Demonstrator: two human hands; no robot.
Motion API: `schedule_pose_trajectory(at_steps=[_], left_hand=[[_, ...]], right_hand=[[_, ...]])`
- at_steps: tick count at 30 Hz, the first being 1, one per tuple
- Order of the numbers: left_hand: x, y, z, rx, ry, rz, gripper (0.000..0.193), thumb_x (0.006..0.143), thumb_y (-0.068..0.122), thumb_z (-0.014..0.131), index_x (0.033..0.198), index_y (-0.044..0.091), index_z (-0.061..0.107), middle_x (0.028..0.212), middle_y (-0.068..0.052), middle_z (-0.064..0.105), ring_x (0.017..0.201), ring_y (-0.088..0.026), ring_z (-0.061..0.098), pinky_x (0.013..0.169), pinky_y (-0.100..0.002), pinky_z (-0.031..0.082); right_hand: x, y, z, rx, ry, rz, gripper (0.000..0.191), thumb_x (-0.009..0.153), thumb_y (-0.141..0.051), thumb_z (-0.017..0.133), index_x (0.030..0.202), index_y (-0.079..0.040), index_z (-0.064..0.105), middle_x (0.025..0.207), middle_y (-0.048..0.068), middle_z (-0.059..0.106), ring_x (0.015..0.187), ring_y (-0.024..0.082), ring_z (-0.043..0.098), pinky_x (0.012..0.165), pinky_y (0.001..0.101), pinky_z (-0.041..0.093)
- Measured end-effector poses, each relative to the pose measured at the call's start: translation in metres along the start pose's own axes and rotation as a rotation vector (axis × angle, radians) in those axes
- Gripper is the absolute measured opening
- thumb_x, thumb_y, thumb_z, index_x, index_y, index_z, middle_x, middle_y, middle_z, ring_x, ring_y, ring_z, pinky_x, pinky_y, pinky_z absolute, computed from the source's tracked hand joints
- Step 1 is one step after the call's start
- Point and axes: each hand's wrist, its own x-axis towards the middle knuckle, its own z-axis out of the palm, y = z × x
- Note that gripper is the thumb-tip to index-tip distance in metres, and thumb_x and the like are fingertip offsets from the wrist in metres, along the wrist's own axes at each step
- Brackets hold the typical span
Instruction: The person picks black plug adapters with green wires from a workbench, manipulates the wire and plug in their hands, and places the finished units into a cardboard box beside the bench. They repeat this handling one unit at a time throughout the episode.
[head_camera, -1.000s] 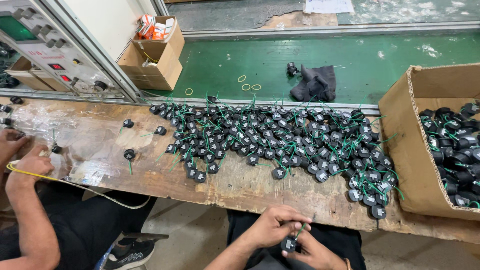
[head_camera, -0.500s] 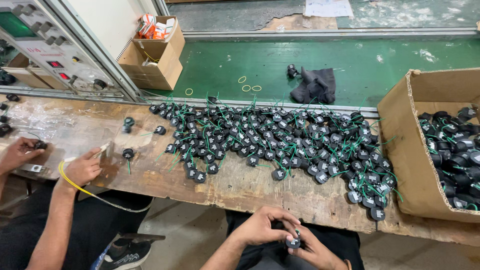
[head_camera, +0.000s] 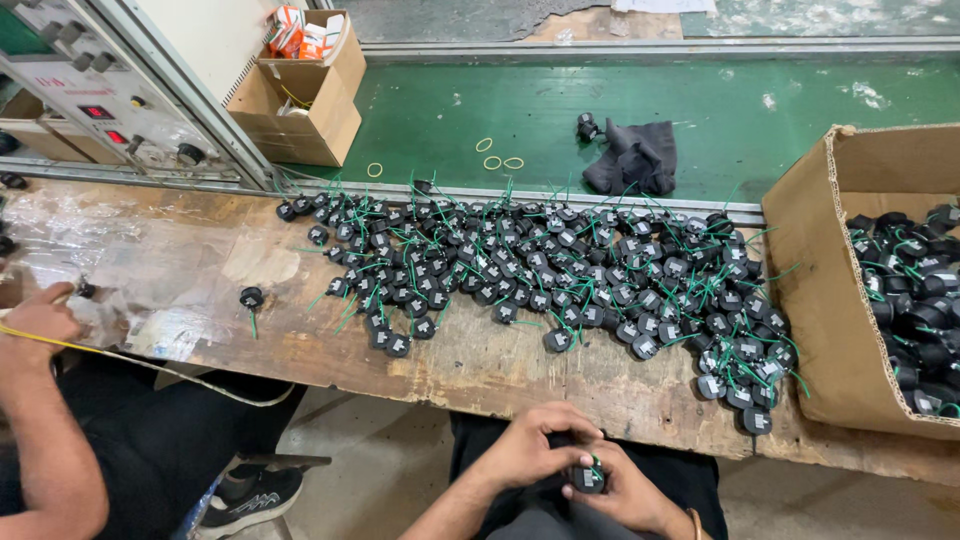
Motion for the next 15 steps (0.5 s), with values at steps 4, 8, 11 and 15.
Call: schedule_pose_trajectory(at_steps=[4,8,11,15], left_hand=[[0.011,-0.015,-0.028,0.167,0.410,0.066,0.025,0.083,0.013,0.085,0.105,0.006,0.076,0.098,-0.007,0.073,0.090,-0.020,0.071,0.084,-0.033,0.057],[0.040,-0.033,-0.047,0.310,0.683,-0.164,0.033,0.087,0.014,0.076,0.119,0.009,0.071,0.114,-0.007,0.070,0.101,-0.020,0.072,0.090,-0.035,0.059],[0.054,-0.036,-0.047,0.608,0.554,-0.163,0.051,0.081,0.011,0.076,0.131,0.008,0.064,0.131,-0.011,0.062,0.121,-0.030,0.057,0.103,-0.044,0.046],[0.064,-0.035,-0.039,0.805,0.351,-0.014,0.061,0.081,0.010,0.075,0.139,0.007,0.058,0.150,-0.015,0.048,0.141,-0.037,0.037,0.116,-0.048,0.032]], right_hand=[[0.007,-0.016,-0.012,0.180,-0.050,-0.242,0.032,0.080,-0.012,0.089,0.080,-0.004,0.058,0.090,0.009,0.064,0.089,0.025,0.066,0.080,0.0367,0.053],[0.012,-0.026,-0.014,0.209,-0.027,-0.258,0.032,0.079,-0.010,0.089,0.078,-0.004,0.058,0.088,0.009,0.063,0.086,0.025,0.066,0.077,0.0371,0.052],[0.013,-0.026,-0.012,0.216,-0.029,-0.260,0.030,0.078,-0.010,0.089,0.080,-0.004,0.059,0.089,0.009,0.064,0.087,0.025,0.066,0.078,0.0372,0.052],[0.013,-0.020,-0.011,0.193,-0.029,-0.279,0.027,0.079,-0.010,0.088,0.081,-0.005,0.061,0.091,0.009,0.064,0.089,0.025,0.066,0.081,0.0374,0.052]])
